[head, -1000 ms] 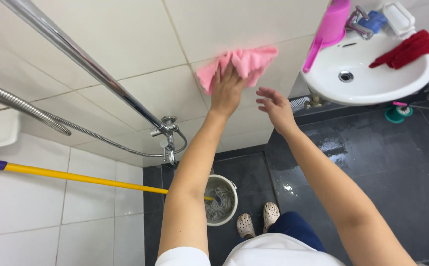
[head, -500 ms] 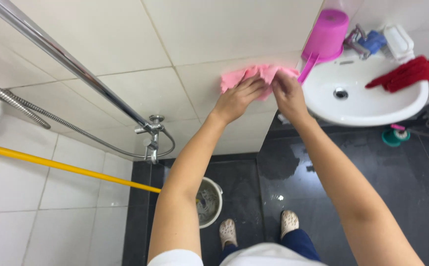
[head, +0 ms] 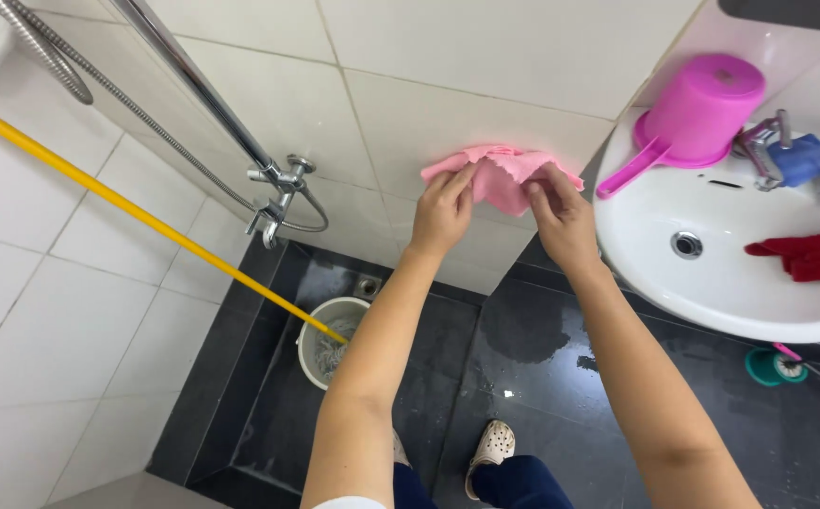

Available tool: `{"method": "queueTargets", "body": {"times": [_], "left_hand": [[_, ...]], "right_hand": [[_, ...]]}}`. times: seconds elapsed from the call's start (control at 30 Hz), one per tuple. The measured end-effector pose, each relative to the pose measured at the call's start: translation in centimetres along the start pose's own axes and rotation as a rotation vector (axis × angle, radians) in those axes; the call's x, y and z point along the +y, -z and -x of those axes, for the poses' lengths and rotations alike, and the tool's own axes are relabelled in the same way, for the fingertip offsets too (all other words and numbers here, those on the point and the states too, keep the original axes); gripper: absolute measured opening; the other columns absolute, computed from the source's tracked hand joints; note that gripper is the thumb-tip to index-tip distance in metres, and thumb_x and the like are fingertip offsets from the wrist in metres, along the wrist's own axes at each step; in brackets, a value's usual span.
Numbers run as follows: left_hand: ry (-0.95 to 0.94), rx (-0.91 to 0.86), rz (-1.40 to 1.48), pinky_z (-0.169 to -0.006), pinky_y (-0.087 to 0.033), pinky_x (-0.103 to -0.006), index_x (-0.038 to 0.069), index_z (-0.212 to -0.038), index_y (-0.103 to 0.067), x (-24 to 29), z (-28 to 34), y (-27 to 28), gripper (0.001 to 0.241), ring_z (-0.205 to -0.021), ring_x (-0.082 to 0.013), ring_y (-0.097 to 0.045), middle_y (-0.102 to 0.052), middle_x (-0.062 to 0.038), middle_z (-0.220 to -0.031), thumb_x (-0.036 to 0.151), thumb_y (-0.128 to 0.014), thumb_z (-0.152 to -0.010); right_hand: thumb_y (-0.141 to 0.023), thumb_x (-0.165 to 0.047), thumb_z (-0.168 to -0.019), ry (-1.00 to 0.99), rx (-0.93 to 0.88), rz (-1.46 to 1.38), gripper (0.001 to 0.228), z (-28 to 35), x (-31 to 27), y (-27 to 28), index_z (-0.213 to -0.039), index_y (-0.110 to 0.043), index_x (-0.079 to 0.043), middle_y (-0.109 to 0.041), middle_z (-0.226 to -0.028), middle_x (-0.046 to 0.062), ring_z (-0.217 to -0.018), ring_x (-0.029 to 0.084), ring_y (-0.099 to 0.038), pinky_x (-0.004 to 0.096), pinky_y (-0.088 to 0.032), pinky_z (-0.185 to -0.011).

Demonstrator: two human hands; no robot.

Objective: The person wipes the white tiled walls of a bathroom with a pink cloth. They then rinse the cloth in a sink and proceed to pour a powdered cleaning agent from a packet into a pink plastic scoop held under the running tap.

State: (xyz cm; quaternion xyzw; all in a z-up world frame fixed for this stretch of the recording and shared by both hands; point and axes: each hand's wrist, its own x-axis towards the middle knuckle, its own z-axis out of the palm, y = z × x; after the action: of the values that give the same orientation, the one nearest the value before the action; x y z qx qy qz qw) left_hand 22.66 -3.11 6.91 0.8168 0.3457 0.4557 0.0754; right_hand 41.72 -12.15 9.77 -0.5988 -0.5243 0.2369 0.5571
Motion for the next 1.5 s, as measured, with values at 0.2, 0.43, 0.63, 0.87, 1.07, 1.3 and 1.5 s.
{"method": "queueTargets", "body": {"times": [0.2,0.43,0.63,0.87,1.07,1.3,1.5], "left_hand": [[0.083,0.037,0.222,-0.082,-0.056,-0.035,0.01,-0.125,-0.074,-4.5,2.4,-1.3,0.028,-0.086,-0.0218,-0.07,-0.078,-0.008,-0.103,0.009,-0.068,-0.097],[0.488,-0.468,0.82,-0.088,-0.057,-0.0298,0.007,-0.139,-0.064,-14.3,7.0,-5.4,0.042,-0.114,-0.0153,-0.07,-0.07,-0.008,-0.136,0.029,-0.064,-0.103],[0.607,-0.654,0.968,-0.08,-0.066,-0.0367,0.004,-0.132,-0.067,-21.3,13.1,-11.5,0.04,-0.111,-0.022,-0.073,-0.073,-0.012,-0.127,0.027,-0.066,-0.1],[0.597,-0.65,0.923,-0.072,-0.066,-0.037,0.003,-0.126,-0.072,-31.5,24.8,-20.1,0.034,-0.108,-0.0234,-0.073,-0.074,-0.012,-0.124,0.023,-0.066,-0.099],[0.729,-0.509,0.869,-0.071,-0.065,-0.0351,0.004,-0.123,-0.072,-39.3,34.2,-24.9,0.033,-0.106,-0.0235,-0.074,-0.074,-0.011,-0.121,0.025,-0.067,-0.098],[0.626,-0.308,0.709,-0.062,-0.061,-0.0328,0.0,-0.119,-0.074,-38.8,31.5,-21.1,0.033,-0.091,-0.0178,-0.076,-0.078,-0.01,-0.104,0.023,-0.068,-0.096],[0.362,-0.109,0.906,-0.072,-0.068,-0.0307,-0.003,-0.123,-0.072,-35.0,18.8,-9.6,0.029,-0.086,-0.0149,-0.077,-0.077,-0.01,-0.103,0.018,-0.064,-0.103]], "right_hand": [[-0.063,-0.02,-0.107,-0.05,-0.009,-0.126,0.037,1.2,5.5,-2.3,-0.138,-0.061,0.0,-0.072,-0.112,0.004,-0.105,0.01,-0.065,0.024,-0.051,-0.093],[-0.057,-0.023,-0.111,-0.086,-0.008,-0.262,0.035,4.4,16.9,-7.1,-0.137,-0.063,-0.001,-0.069,-0.116,0.005,-0.109,0.012,-0.065,0.028,-0.053,-0.1],[-0.056,-0.023,-0.109,-0.125,0.0,-0.294,0.035,8.0,30.3,-11.8,-0.135,-0.062,-0.001,-0.069,-0.117,0.005,-0.109,0.014,-0.067,0.03,-0.056,-0.097],[-0.056,-0.021,-0.107,-0.136,-0.126,-0.372,0.034,11.6,44.2,-17.1,-0.133,-0.063,-0.001,-0.069,-0.119,0.007,-0.11,0.017,-0.069,0.034,-0.061,-0.091],[-0.065,-0.013,-0.101,-0.107,-0.144,-0.307,0.033,14.5,51.0,-23.6,-0.132,-0.064,-0.002,-0.072,-0.112,0.008,-0.104,0.017,-0.07,0.033,-0.062,-0.082],[-0.064,-0.01,-0.103,0.027,-0.09,-0.288,0.03,11.4,51.0,-27.0,-0.13,-0.065,0.003,-0.072,-0.112,0.011,-0.103,0.018,-0.071,0.032,-0.061,-0.087],[-0.056,-0.006,-0.108,0.242,-0.123,-0.472,0.035,2.7,34.5,-26.5,-0.14,-0.055,0.007,-0.069,-0.115,0.016,-0.098,0.023,-0.072,0.039,-0.064,-0.089]]}}
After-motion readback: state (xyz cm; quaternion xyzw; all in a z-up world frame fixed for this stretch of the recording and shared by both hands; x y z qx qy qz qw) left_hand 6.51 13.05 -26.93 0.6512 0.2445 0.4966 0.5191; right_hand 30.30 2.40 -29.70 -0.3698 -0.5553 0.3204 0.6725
